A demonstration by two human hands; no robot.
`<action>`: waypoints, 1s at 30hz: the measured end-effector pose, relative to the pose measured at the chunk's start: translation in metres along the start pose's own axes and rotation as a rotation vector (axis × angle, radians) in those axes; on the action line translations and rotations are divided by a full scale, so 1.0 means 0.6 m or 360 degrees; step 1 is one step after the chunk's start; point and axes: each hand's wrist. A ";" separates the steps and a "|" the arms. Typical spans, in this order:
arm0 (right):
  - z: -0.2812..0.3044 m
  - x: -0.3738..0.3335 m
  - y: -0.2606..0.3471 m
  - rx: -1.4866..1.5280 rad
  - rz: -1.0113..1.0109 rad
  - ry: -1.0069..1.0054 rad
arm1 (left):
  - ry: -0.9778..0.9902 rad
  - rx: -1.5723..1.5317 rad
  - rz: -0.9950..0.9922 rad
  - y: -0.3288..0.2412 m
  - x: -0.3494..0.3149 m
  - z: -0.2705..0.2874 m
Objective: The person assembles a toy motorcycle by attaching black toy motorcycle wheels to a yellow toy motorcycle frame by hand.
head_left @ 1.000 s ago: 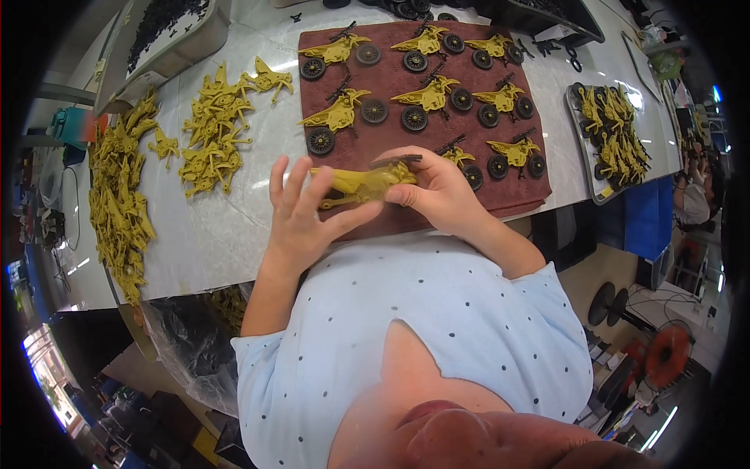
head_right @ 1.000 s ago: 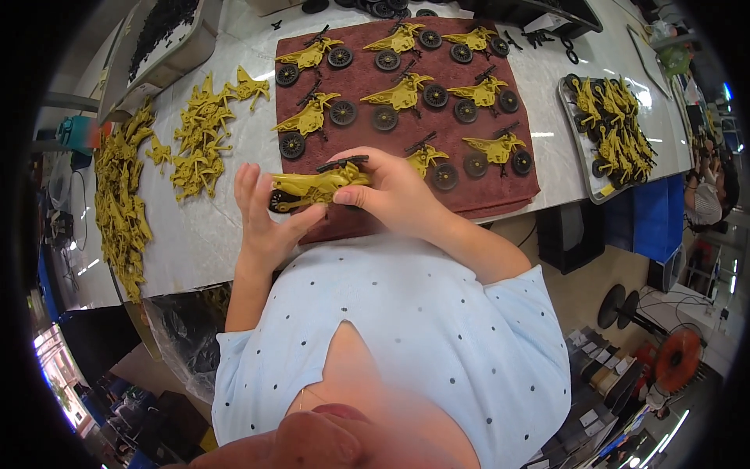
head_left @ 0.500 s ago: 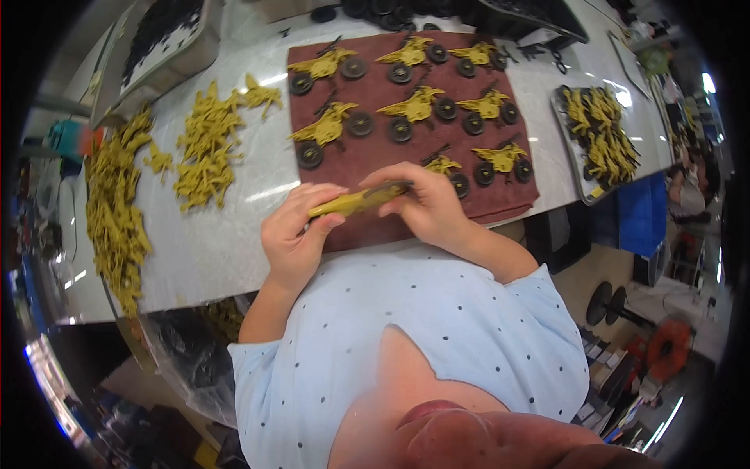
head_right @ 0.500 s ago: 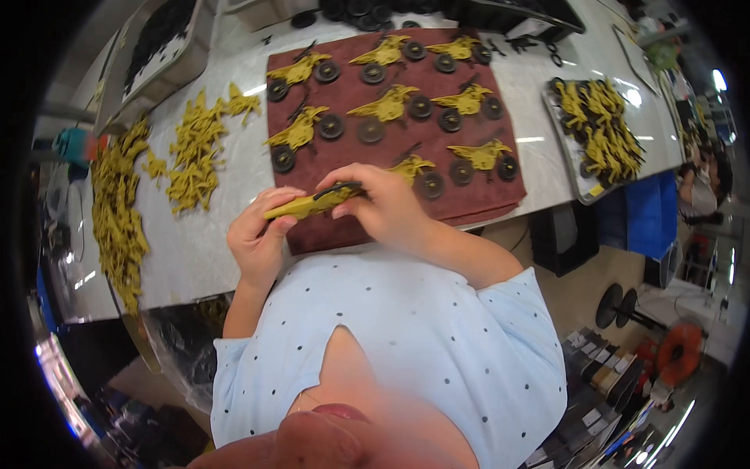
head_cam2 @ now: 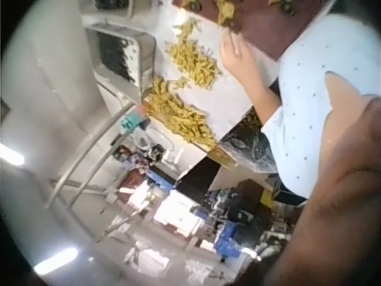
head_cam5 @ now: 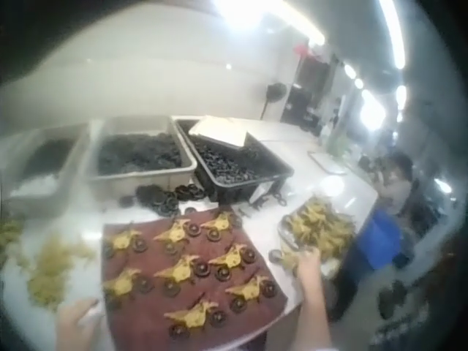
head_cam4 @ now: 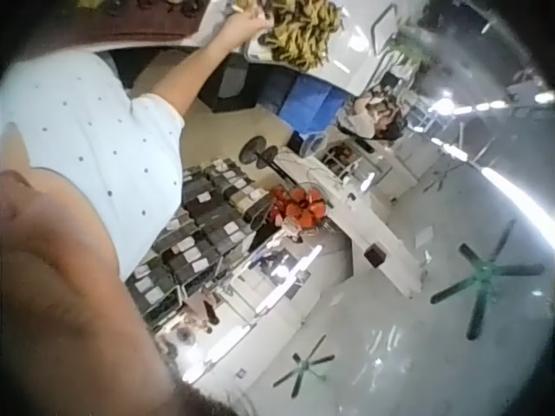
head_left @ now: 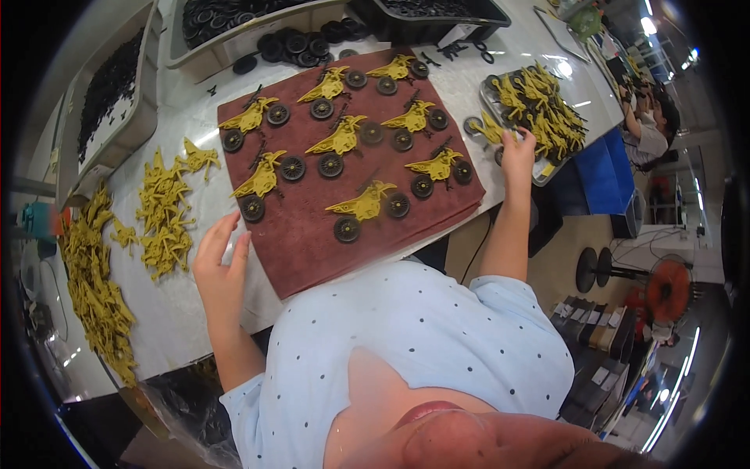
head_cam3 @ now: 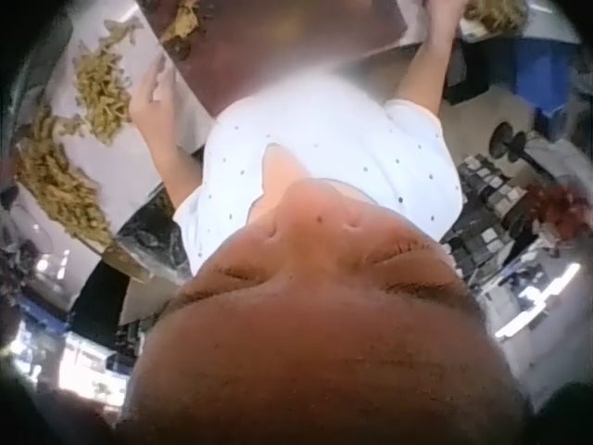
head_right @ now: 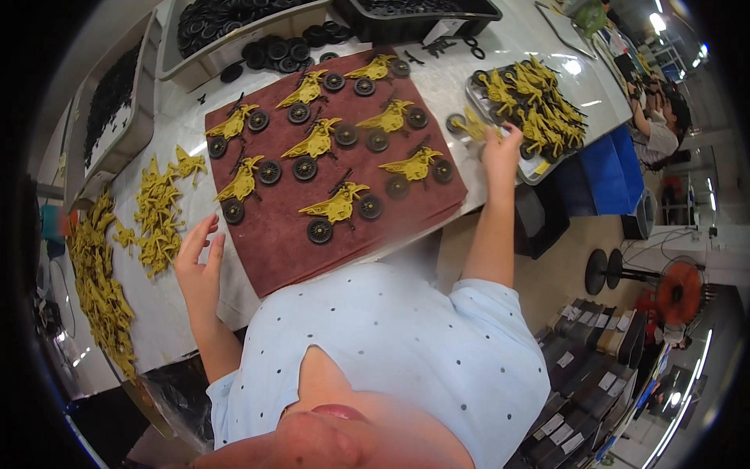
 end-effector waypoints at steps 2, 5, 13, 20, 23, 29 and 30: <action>-0.010 0.013 -0.052 -0.0215 0.0045 0.0106 | -0.0159 0.0267 0.0140 0.017 -0.003 0.012; 0.005 0.009 -0.049 -0.0124 0.0013 0.0125 | -0.0397 0.0749 -0.0010 0.057 0.007 0.037; 0.021 -0.042 0.027 -0.0752 0.0464 -0.0029 | -0.0425 0.1218 0.0037 0.091 0.038 0.081; 0.028 -0.078 0.087 -0.0300 0.0617 -0.0182 | -0.0199 0.1314 0.0267 0.111 0.063 0.107; 0.033 -0.100 0.122 -0.0047 0.0739 -0.0189 | -0.0206 0.1178 0.0326 0.122 0.064 0.112; 0.044 -0.188 0.222 0.0677 0.0919 0.0067 | -0.0906 0.0862 -0.0172 0.084 0.038 0.097; 0.046 -0.207 0.240 0.0870 0.0852 0.0238 | -0.0891 0.0852 -0.0178 0.057 0.031 0.084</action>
Point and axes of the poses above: each hand's wrist, its own x-axis towards the middle knuckle, its own z-axis out of the back of the hand, y = z × x, and after that the axes turned 14 degrees about -y, right-handed
